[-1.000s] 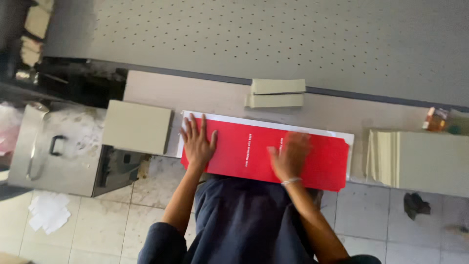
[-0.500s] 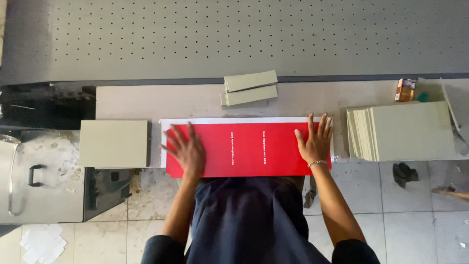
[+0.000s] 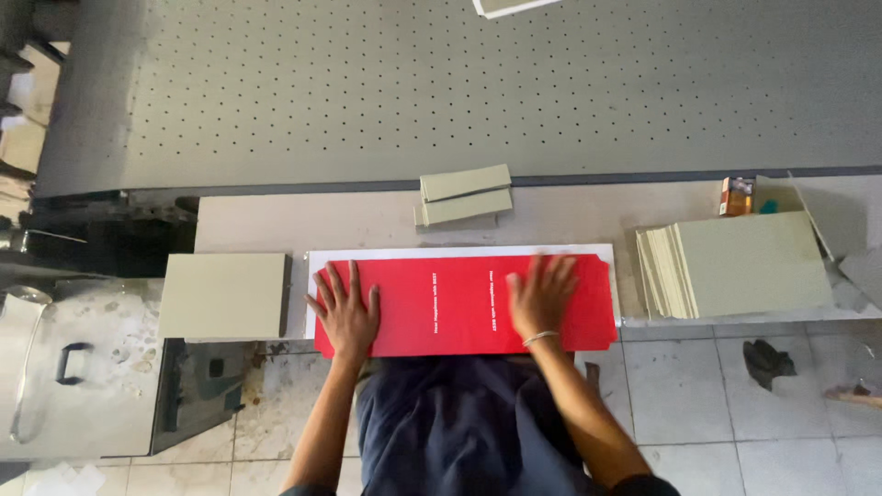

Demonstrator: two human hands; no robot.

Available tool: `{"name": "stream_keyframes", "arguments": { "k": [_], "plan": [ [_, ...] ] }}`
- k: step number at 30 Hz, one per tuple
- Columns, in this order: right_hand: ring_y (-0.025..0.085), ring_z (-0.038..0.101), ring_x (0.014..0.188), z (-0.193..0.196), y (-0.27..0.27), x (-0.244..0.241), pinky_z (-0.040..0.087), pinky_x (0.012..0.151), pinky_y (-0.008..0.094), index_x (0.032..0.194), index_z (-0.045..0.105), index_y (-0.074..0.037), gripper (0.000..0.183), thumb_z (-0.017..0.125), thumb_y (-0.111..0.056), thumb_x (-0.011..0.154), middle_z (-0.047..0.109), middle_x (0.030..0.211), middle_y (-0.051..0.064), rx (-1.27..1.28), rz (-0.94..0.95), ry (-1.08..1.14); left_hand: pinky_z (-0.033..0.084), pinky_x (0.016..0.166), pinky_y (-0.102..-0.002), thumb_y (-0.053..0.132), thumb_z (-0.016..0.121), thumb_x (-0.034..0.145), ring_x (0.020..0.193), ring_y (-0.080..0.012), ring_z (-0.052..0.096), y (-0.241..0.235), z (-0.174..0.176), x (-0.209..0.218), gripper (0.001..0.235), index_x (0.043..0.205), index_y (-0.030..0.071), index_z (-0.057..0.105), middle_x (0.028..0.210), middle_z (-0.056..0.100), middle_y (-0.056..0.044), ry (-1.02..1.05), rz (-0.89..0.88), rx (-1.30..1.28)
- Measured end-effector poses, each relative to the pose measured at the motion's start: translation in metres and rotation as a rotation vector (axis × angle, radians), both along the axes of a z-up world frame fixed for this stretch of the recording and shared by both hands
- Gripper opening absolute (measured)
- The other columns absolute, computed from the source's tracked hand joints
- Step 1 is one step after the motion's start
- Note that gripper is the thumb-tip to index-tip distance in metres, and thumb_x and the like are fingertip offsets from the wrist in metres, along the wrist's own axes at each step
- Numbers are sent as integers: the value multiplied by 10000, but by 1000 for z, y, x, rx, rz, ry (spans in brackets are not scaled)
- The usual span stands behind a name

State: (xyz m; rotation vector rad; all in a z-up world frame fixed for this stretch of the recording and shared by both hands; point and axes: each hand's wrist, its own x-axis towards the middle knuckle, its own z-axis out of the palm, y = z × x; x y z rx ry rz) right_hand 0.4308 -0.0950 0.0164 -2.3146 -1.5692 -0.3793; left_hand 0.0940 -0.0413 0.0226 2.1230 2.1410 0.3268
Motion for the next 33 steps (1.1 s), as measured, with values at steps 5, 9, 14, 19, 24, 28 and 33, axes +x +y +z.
{"name": "stream_keyframes", "arguments": {
  "k": [5, 9, 14, 19, 24, 28, 33],
  "plan": [
    [373, 267, 1545, -1, -18, -150, 225, 1184, 665, 1343, 622, -260, 523, 508, -602, 964, 337, 1669, 96, -128, 988, 210, 38, 1213, -706, 534, 438, 1032, 1565, -446, 205, -2, -14, 4, 657, 1628, 266, 371, 1673, 309, -231, 2, 22, 170],
    [462, 220, 1500, 13, -9, -56, 291, 1159, 634, 1545, 430, -244, 774, 772, -372, 863, 130, 1699, 132, 265, 1022, 366, 204, 1162, -709, 483, 615, 948, 1526, -462, 262, -18, -12, 3, 693, 1560, 190, 472, 1634, 345, -245, -94, -305, 407],
    [437, 40, 1585, 21, -67, 22, 109, 1249, 602, 1644, 178, -334, 1022, 488, -879, 837, 81, 1727, 154, -151, 884, -199, 55, 1199, -679, 717, 517, 933, 1550, -421, 137, -66, -3, 43, 811, 1619, 329, 323, 1703, 215, -95, 9, -956, 199],
    [539, 213, 1514, -3, -72, -14, 295, 1164, 650, 1627, 264, -326, 859, 520, -46, 857, 177, 1687, 221, -106, 763, -221, 221, 1202, -639, 224, 508, 970, 1524, -406, 268, -57, -28, 55, 595, 1558, 303, 455, 1656, 340, -94, -30, -1087, 302],
    [494, 251, 1512, 7, -74, -20, 269, 1199, 601, 1600, 327, -375, 774, 585, -251, 881, 212, 1683, 190, -15, 732, -281, 257, 1189, -644, 228, 512, 1005, 1493, -429, 328, -56, -25, 52, 547, 1547, 296, 488, 1621, 406, -106, -36, -1093, 470],
    [494, 287, 1471, 41, -63, -9, 381, 1089, 544, 1593, 337, -394, 726, 488, -269, 894, 207, 1679, 167, -168, 711, -210, 327, 1130, -591, 206, 535, 979, 1417, -446, 386, -42, -11, 50, 578, 1551, 263, 478, 1561, 459, -148, -44, -1084, 344],
    [268, 724, 1024, 100, -20, 101, 623, 813, 426, 1254, 686, -206, 334, 682, -274, 927, 663, 1352, 69, -258, 405, 102, 505, 782, -216, 55, 550, 857, 1158, 7, 604, 62, 21, -25, 484, 1084, 407, 792, 1180, 720, 244, -45, -526, -175]
  ]
}}
